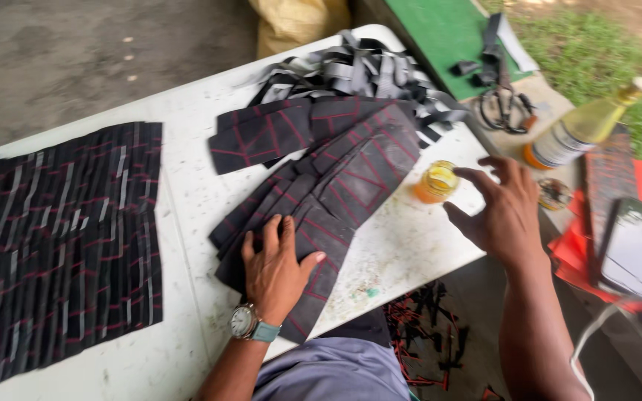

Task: The person repeatedly picks up black fabric pieces with red stitching from a pile on a white table, flips them to show the orange underside, and places them back on the pile. The person continues this repetitive handling throughout the clip.

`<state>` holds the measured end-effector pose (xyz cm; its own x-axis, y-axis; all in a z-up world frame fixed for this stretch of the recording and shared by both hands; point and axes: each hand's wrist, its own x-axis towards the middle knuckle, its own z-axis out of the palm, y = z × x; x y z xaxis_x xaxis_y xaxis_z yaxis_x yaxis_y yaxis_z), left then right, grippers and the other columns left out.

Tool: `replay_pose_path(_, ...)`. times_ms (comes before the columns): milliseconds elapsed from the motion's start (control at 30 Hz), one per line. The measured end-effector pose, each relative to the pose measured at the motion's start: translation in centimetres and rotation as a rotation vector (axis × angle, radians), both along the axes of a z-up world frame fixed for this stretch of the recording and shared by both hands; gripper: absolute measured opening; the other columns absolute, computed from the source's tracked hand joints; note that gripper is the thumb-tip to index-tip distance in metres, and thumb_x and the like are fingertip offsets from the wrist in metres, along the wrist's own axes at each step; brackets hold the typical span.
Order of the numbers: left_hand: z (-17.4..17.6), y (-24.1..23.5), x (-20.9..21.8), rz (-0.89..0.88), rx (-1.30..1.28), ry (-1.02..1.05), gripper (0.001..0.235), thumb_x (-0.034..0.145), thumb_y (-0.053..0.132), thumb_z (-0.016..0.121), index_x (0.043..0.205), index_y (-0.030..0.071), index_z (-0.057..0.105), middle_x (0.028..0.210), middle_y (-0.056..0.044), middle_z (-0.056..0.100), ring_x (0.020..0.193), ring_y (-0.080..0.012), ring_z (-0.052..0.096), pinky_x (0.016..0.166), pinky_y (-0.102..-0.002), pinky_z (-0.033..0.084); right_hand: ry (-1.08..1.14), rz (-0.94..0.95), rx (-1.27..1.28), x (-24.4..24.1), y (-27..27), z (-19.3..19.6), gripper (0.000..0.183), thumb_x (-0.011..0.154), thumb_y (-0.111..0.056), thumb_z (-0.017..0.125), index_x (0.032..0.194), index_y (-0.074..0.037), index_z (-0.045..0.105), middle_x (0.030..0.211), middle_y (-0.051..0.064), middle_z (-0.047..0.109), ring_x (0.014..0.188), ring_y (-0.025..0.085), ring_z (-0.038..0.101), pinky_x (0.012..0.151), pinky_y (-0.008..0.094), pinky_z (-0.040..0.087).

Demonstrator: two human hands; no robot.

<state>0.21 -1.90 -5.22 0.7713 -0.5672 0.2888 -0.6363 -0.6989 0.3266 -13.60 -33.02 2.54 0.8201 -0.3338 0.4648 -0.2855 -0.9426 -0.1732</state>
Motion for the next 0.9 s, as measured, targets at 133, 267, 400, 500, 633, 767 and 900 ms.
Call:
replay_pose_path(133,0.3,-0.3,-0.7,-0.041,0.032,0.033,0.075,0.089,0.052,0.072,0.140,0.000,0.053,0.150,-0.017,0.048,0.109,-0.0277,0.060,0.118,-0.056,0.030,0.249,-0.028,-0.069,2.5,-2.1,0.2,0.047,0.067,-0.043,0.086,0.110,-0.026,0.080,0.134,0.008,0.058,0.124,0.033,0.046,0.102,0.046,0.035)
replay_pose_path(267,0.6,-0.4,-1.6,-0.007,0.015,0.130,0.091,0.075,0.054,0.080,0.139,-0.004,0.050,0.143,-0.019,0.047,0.121,-0.0368,0.051,0.107,-0.051,0.035,0.453,-0.025,-0.048,4.4,-2.7,-0.1,0.042,0.066,-0.051,0.084,0.101,-0.028,0.083,0.133,0.003,0.057,0.126,0.030,0.044,0.101,0.046,0.035)
replay_pose_path(400,0.5,-0.7,-1.6,-0.022,-0.107,0.059,0.088,0.065,0.043,0.088,0.132,-0.002,0.053,0.138,-0.019,0.051,0.120,-0.0405,0.053,0.101,-0.051,0.040,0.533,-0.018,-0.048,5.6,-2.9,-0.3,0.045,0.066,-0.056,0.083,0.100,-0.027,0.083,0.135,0.000,0.057,0.127,0.028,0.043,0.100,0.045,0.034)
replay_pose_path(500,0.3,-1.1,-1.8,-0.025,-0.185,0.215,0.082,0.068,0.034,0.090,0.133,0.001,0.052,0.127,-0.020,0.061,0.110,-0.0409,0.060,0.090,-0.048,0.049,0.618,-0.026,-0.075,6.1,-3.1,-0.2,0.044,0.067,-0.057,0.083,0.101,-0.028,0.083,0.137,0.000,0.057,0.130,0.027,0.042,0.103,0.045,0.034)
replay_pose_path(633,0.8,-1.2,-0.2,0.050,-0.305,0.417,0.075,0.070,0.028,0.089,0.132,0.004,0.054,0.102,-0.024,0.070,0.093,-0.0448,0.066,0.079,-0.050,0.053,0.649,-0.013,-0.005,5.8,-3.4,0.4,0.045,0.067,-0.057,0.083,0.104,-0.031,0.083,0.140,-0.004,0.056,0.134,0.027,0.040,0.107,0.047,0.031)
replay_pose_path(767,1.5,-0.2,2.4,0.004,-0.232,0.577,0.064,0.074,0.027,0.086,0.129,0.008,0.059,0.093,-0.022,0.072,0.088,-0.0386,0.071,0.079,-0.047,0.056,0.684,-0.006,-0.019,6.4,-2.9,0.6,0.046,0.066,-0.057,0.082,0.107,-0.034,0.082,0.143,-0.004,0.053,0.135,0.028,0.037,0.108,0.049,0.028)
replay_pose_path(900,2.6,-1.8,3.1,-0.037,-0.262,0.402,0.056,0.079,0.028,0.084,0.126,0.007,0.062,0.105,-0.019,0.072,0.093,-0.0353,0.072,0.080,-0.044,0.056,0.663,0.019,0.045,6.1,-3.1,1.4,0.043,0.068,-0.053,0.083,0.107,-0.034,0.083,0.143,-0.005,0.054,0.138,0.027,0.037,0.109,0.049,0.030)
